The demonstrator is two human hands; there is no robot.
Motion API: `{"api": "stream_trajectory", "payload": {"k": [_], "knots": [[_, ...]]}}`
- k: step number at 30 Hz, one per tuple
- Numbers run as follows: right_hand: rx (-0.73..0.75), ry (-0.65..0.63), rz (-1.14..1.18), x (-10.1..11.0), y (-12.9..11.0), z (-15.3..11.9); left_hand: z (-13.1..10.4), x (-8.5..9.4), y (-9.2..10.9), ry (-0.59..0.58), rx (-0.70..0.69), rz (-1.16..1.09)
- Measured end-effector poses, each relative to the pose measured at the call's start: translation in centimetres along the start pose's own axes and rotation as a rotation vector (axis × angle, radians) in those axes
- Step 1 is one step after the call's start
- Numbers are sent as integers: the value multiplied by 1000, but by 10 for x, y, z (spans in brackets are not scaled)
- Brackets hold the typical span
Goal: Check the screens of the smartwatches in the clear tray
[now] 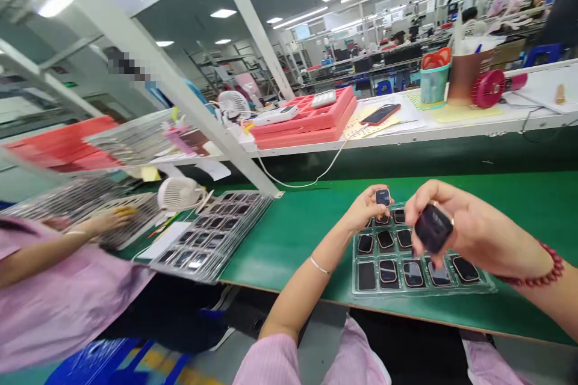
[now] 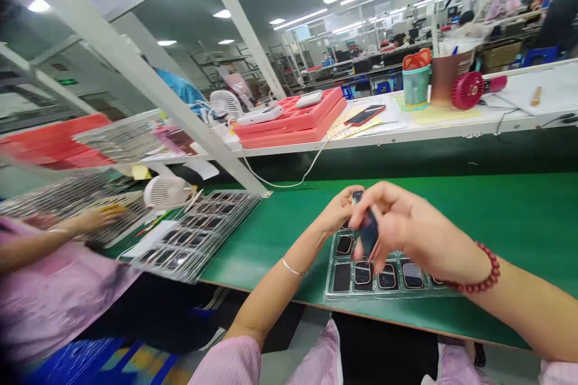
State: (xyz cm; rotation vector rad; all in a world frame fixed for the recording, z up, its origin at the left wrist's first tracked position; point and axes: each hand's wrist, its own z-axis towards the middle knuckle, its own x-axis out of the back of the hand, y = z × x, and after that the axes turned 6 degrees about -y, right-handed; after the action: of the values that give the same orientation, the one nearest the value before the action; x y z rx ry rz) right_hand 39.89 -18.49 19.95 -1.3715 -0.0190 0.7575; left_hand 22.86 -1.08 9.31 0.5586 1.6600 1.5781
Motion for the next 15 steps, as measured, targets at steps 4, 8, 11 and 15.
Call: {"api": "stream_trajectory", "payload": {"k": [4,8,11,15], "knots": [[-125,-114,194,-49,0,-16,16,7,-52,-2,84,67],[-151,-90,277,-59,4,-17,13,11,-72,39,65,68],[-187,-69,298,-63,1,-14,13,16,-74,95,34,81],[-177,-116,287,-60,-1,-5,13,20,-76,139,-14,130]]}}
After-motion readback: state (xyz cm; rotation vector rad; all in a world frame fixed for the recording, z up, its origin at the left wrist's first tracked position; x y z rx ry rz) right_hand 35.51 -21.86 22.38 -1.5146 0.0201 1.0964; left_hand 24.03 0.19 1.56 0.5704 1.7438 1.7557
